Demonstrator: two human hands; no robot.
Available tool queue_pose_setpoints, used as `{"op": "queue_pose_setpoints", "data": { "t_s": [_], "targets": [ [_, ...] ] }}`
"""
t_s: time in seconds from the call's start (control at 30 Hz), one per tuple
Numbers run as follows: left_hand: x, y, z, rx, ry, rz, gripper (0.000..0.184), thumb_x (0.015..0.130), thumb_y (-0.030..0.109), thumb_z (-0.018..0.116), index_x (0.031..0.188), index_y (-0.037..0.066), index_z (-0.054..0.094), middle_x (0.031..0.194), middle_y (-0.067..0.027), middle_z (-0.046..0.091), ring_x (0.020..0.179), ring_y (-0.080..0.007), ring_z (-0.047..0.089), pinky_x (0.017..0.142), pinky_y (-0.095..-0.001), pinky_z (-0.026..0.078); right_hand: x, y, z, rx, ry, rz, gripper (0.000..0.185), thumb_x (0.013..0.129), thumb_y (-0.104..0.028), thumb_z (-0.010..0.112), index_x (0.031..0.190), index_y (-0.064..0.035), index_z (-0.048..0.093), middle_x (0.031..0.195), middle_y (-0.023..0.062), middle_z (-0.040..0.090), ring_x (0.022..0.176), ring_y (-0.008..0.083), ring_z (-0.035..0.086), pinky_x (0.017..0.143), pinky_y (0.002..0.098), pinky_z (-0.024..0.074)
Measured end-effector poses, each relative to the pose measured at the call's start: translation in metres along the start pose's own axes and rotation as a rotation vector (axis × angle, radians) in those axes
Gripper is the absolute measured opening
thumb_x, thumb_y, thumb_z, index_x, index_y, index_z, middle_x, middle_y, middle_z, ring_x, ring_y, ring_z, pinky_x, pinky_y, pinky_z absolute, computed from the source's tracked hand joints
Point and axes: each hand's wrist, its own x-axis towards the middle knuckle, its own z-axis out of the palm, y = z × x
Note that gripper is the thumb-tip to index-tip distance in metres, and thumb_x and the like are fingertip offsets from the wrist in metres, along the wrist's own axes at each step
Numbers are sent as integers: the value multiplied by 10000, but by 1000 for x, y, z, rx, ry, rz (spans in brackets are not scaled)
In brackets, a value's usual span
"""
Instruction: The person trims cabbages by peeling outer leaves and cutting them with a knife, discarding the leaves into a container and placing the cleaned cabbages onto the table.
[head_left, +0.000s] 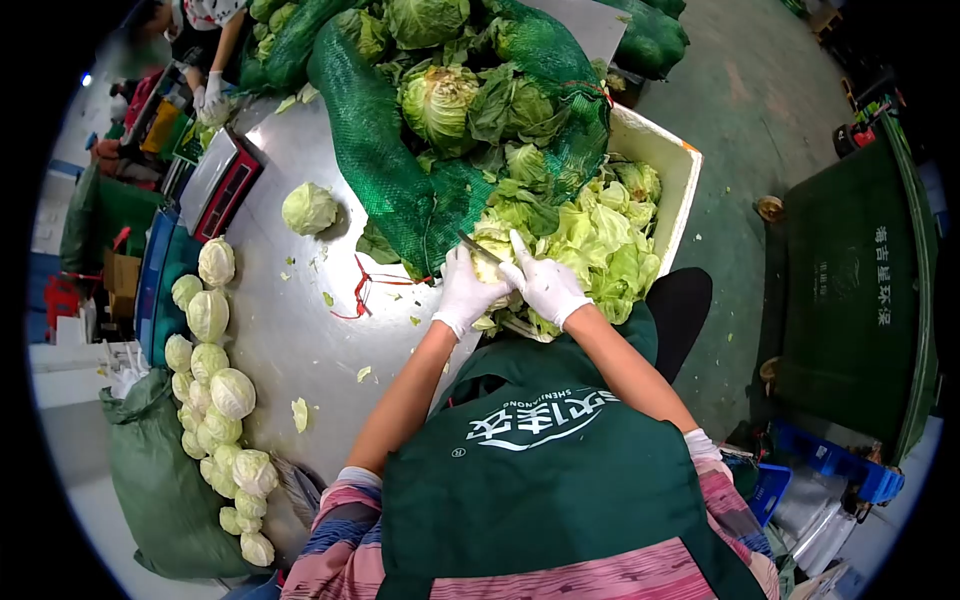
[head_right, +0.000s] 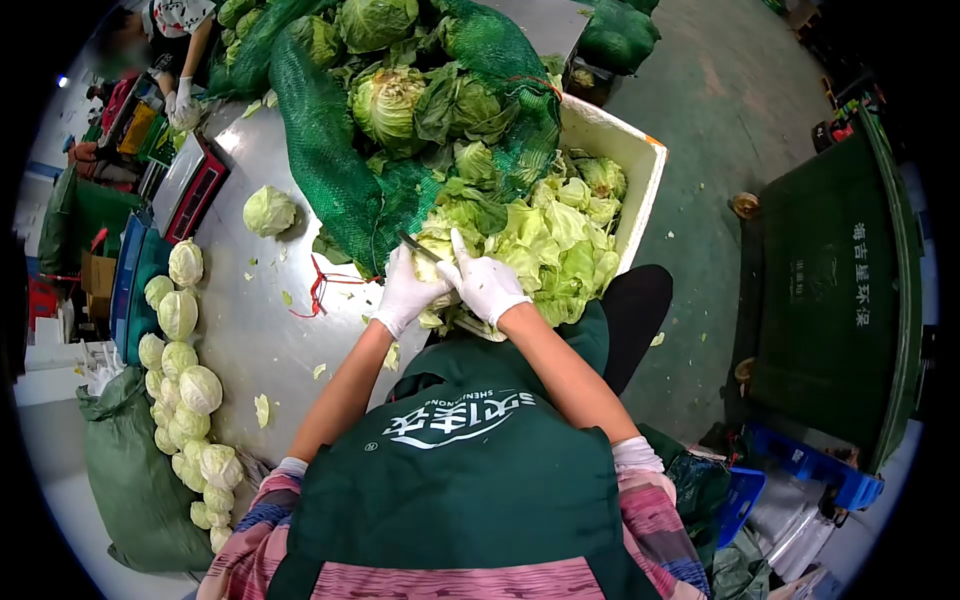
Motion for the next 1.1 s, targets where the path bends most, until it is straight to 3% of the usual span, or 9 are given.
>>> {"op": "queue_pose_setpoints", "data": {
  "t_s": [0.4,0.5,0.63,0.73,0.8,0.83,0.87,0.93,1.1],
  "targets": [
    [-3,2,-2,25,16,14,970,573,400,867,1323,4,395,1232,-211,477,1183,-373,429,1026,-445,353,22,30,8,73,73,-17,617,942,-527,405,1440,-164,369,989,253,652,884,411,628,807,471,490],
    [-19,5,-6,66,-49,166,1072,548,350,893,1399,23,330,1299,-201,417,1245,-353,371,1056,-432,333,32,89,5,416,96,341,547,948,-515,422,1383,-187,468,1034,228,654,893,402,628,806,451,492],
    [-32,-9,-17,-64,-62,17,1152,547,335,895,1469,66,259,1288,-182,428,1225,-309,404,1074,-398,338,31,151,41,119,334,324,565,955,-502,422,1436,-207,384,1011,235,655,836,402,631,781,456,493],
    [-17,-5,-29,-20,-193,133,1115,561,316,887,1460,59,280,1312,-200,419,1225,-310,426,1067,-381,352,8,67,9,303,310,306,616,961,-480,419,1493,-229,233,1001,254,648,818,413,629,769,459,493],
    [-7,0,-30,-86,-178,195,1072,591,302,864,1445,15,285,1335,-220,408,1251,-317,425,1074,-365,343,8,47,14,299,194,80,654,968,-465,406,1512,-248,116,976,266,650,827,423,627,763,471,487],
    [-1,-3,-26,-40,-101,183,1060,602,305,853,1438,-10,281,1348,-227,401,1270,-318,412,1076,-365,340,1,22,-7,245,24,131,617,970,-466,395,1505,-259,168,1000,270,646,859,434,624,783,472,480],
    [3,-7,-22,5,-26,172,1050,614,307,842,1430,-36,277,1362,-234,393,1288,-320,400,1079,-366,338,13,34,27,264,229,-99,582,973,-475,375,1494,-271,216,1001,278,639,890,445,614,807,476,471],
    [7,-5,-14,32,-51,132,1015,649,333,825,1408,-69,284,1361,-234,393,1286,-323,404,1077,-366,340,7,23,17,352,34,38,552,975,-481,355,1481,-283,259,1019,286,626,924,451,600,829,476,463],
    [5,1,-12,-158,-26,-8,937,625,356,816,1356,-21,367,1314,-230,446,1225,-354,455,1028,-401,385,3,14,-1,106,26,-54,637,966,-507,359,1474,-133,269,864,249,656,787,426,625,739,486,485]
  ]
}}
